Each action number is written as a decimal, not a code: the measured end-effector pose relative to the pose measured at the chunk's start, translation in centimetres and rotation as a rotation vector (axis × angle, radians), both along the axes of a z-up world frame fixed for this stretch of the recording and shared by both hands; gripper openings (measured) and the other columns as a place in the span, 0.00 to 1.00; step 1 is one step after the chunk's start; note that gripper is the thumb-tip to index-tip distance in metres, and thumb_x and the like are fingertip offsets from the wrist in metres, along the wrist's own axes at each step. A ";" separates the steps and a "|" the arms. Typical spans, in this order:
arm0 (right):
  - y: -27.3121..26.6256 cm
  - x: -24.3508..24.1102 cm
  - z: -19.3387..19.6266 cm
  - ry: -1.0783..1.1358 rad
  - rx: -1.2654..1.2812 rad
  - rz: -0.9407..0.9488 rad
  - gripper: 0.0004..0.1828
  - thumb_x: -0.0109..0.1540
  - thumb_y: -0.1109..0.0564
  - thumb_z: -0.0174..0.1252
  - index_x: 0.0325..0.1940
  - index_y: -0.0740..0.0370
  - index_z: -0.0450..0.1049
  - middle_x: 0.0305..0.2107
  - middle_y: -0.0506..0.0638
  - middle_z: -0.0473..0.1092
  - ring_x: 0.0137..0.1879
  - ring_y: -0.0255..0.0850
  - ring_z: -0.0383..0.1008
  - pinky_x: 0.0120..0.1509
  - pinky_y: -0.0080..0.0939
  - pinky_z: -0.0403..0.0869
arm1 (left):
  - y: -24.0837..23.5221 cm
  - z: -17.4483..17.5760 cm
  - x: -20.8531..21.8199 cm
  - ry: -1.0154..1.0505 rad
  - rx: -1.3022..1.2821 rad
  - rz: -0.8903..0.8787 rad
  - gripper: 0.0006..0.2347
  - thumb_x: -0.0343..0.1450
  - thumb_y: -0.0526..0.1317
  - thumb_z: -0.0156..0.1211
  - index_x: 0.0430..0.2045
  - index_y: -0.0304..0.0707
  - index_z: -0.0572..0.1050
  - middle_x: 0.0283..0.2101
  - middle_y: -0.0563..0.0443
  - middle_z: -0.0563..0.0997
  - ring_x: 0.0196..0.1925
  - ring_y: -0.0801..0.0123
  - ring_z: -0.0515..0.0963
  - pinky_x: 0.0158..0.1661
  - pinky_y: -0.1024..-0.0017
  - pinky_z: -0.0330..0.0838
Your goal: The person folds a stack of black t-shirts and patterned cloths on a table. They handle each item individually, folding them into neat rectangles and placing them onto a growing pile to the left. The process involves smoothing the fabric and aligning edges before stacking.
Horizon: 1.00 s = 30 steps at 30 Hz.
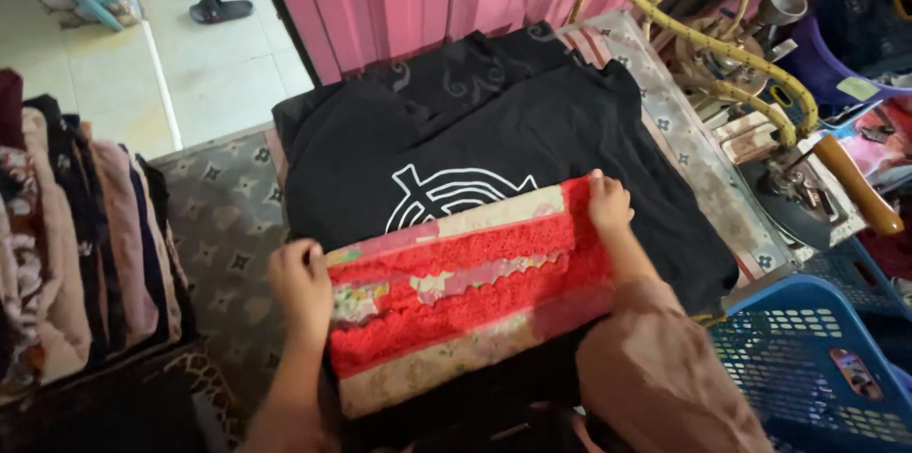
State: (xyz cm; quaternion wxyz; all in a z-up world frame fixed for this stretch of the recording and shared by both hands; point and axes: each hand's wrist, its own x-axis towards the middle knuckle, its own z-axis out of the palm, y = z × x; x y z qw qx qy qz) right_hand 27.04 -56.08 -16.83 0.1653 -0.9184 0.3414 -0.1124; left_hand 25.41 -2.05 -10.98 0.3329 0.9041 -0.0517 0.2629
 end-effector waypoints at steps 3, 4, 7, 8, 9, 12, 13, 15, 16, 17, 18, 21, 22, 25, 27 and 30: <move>-5.1 -4.5 -1.1 -0.296 0.988 0.152 0.19 0.70 0.42 0.54 0.57 0.53 0.78 0.43 0.49 0.77 0.48 0.39 0.71 0.55 0.43 0.68 | -1.5 4.1 -6.2 0.083 -0.057 0.054 0.14 0.75 0.40 0.61 0.52 0.31 0.72 0.47 0.32 0.74 0.52 0.41 0.72 0.55 0.50 0.65; -4.7 -7.9 -0.1 -0.286 0.986 0.136 0.19 0.70 0.42 0.54 0.57 0.53 0.78 0.43 0.49 0.77 0.48 0.39 0.71 0.55 0.43 0.68 | -1.1 3.3 -8.8 0.100 -0.058 0.045 0.14 0.75 0.40 0.61 0.52 0.31 0.72 0.47 0.32 0.74 0.52 0.41 0.72 0.55 0.50 0.65; -3.8 -14.4 2.2 -0.279 0.502 0.164 0.18 0.69 0.45 0.57 0.50 0.63 0.78 0.36 0.55 0.76 0.41 0.36 0.73 0.48 0.37 0.72 | -0.2 -1.1 -14.4 0.168 -0.060 0.105 0.19 0.69 0.44 0.65 0.48 0.30 0.72 0.47 0.32 0.75 0.52 0.39 0.72 0.54 0.49 0.65; -3.2 -16.5 1.6 -0.250 0.411 0.057 0.18 0.71 0.46 0.57 0.44 0.65 0.77 0.32 0.58 0.74 0.39 0.41 0.73 0.46 0.41 0.72 | 0.4 -4.0 -16.3 0.265 -0.029 0.149 0.20 0.66 0.47 0.66 0.45 0.31 0.75 0.45 0.32 0.76 0.51 0.40 0.73 0.53 0.49 0.65; -2.4 -18.8 0.9 -0.210 0.322 -0.043 0.20 0.72 0.46 0.57 0.39 0.67 0.76 0.28 0.61 0.73 0.37 0.46 0.73 0.44 0.45 0.72 | 1.2 -6.8 -19.0 0.370 0.005 0.202 0.21 0.64 0.49 0.68 0.43 0.32 0.78 0.43 0.33 0.77 0.50 0.40 0.74 0.52 0.49 0.65; -1.4 -20.5 0.7 -0.156 -0.171 0.293 0.20 0.64 0.49 0.65 0.28 0.68 0.71 0.30 0.62 0.69 0.40 0.58 0.70 0.45 0.55 0.68 | 1.3 -9.2 -22.5 0.592 -0.289 0.225 0.18 0.70 0.52 0.62 0.39 0.33 0.78 0.44 0.34 0.76 0.47 0.47 0.77 0.50 0.54 0.70; -1.6 -21.5 0.3 -0.132 -0.155 0.314 0.20 0.64 0.49 0.65 0.28 0.68 0.71 0.30 0.62 0.69 0.40 0.58 0.70 0.45 0.55 0.68 | 1.3 -7.7 -22.9 0.615 -0.282 0.252 0.18 0.70 0.52 0.62 0.39 0.33 0.78 0.44 0.34 0.76 0.47 0.47 0.77 0.50 0.54 0.70; -2.4 -21.7 -0.1 -0.237 -0.013 0.240 0.19 0.70 0.51 0.62 0.34 0.68 0.69 0.30 0.62 0.66 0.41 0.59 0.68 0.47 0.55 0.68 | 1.0 -4.8 -21.6 0.606 -0.501 0.202 0.16 0.75 0.51 0.57 0.34 0.33 0.79 0.51 0.34 0.75 0.54 0.44 0.71 0.55 0.52 0.62; -2.4 -22.0 -0.1 -0.244 -0.007 0.256 0.19 0.70 0.51 0.62 0.34 0.68 0.69 0.30 0.62 0.66 0.41 0.59 0.68 0.47 0.55 0.68 | 1.4 -5.6 -21.6 0.595 -0.502 0.217 0.16 0.75 0.51 0.57 0.34 0.33 0.79 0.51 0.34 0.75 0.54 0.44 0.71 0.55 0.52 0.62; -2.4 -22.0 0.0 -0.182 -0.002 0.254 0.15 0.70 0.51 0.61 0.38 0.66 0.73 0.33 0.61 0.68 0.43 0.58 0.70 0.48 0.56 0.68 | 1.8 -6.4 -21.5 0.581 -0.272 0.165 0.14 0.74 0.50 0.59 0.32 0.37 0.80 0.52 0.36 0.76 0.56 0.45 0.72 0.58 0.52 0.63; -2.4 -22.1 0.2 -0.119 0.002 0.252 0.12 0.69 0.51 0.61 0.42 0.63 0.77 0.37 0.61 0.70 0.45 0.58 0.71 0.50 0.56 0.69 | 2.3 -7.2 -21.4 0.565 -0.042 0.116 0.13 0.73 0.50 0.62 0.30 0.40 0.81 0.54 0.38 0.78 0.57 0.46 0.72 0.60 0.53 0.64; -1.3 -21.3 1.4 -0.324 -0.212 0.272 0.11 0.70 0.57 0.57 0.55 0.59 0.78 0.49 0.62 0.72 0.58 0.62 0.70 0.65 0.59 0.70 | -2.0 2.4 -18.2 0.396 0.091 0.237 0.19 0.66 0.47 0.63 0.48 0.41 0.74 0.59 0.29 0.69 0.62 0.38 0.67 0.62 0.47 0.60; 0.1 -19.8 2.7 -0.338 -0.207 0.282 0.11 0.70 0.57 0.57 0.55 0.59 0.78 0.49 0.62 0.72 0.58 0.62 0.70 0.65 0.59 0.70 | -2.8 4.2 -16.7 0.384 0.091 0.251 0.19 0.66 0.47 0.63 0.48 0.41 0.74 0.59 0.29 0.69 0.62 0.38 0.67 0.62 0.47 0.60; 4.2 -15.9 7.0 -0.461 -0.276 0.350 0.25 0.71 0.54 0.59 0.72 0.64 0.71 0.62 0.69 0.67 0.65 0.66 0.68 0.69 0.59 0.67 | -5.5 7.4 -12.4 0.109 0.046 0.025 0.23 0.70 0.46 0.59 0.59 0.38 0.68 0.69 0.28 0.64 0.68 0.37 0.64 0.66 0.40 0.54; 7.5 -13.2 9.7 -0.419 -0.277 0.654 0.27 0.65 0.52 0.61 0.68 0.57 0.73 0.65 0.68 0.67 0.66 0.64 0.69 0.69 0.58 0.68 | -7.2 7.3 -9.6 0.145 0.328 -0.014 0.26 0.68 0.47 0.61 0.63 0.48 0.70 0.72 0.35 0.60 0.72 0.34 0.58 0.67 0.36 0.45; 7.5 -10.2 7.6 -0.412 -0.267 0.613 0.25 0.64 0.50 0.62 0.64 0.59 0.74 0.59 0.64 0.72 0.62 0.62 0.72 0.65 0.58 0.71 | -7.0 5.8 -7.9 0.218 0.285 -0.008 0.26 0.70 0.48 0.59 0.65 0.45 0.67 0.74 0.32 0.56 0.74 0.34 0.55 0.70 0.36 0.42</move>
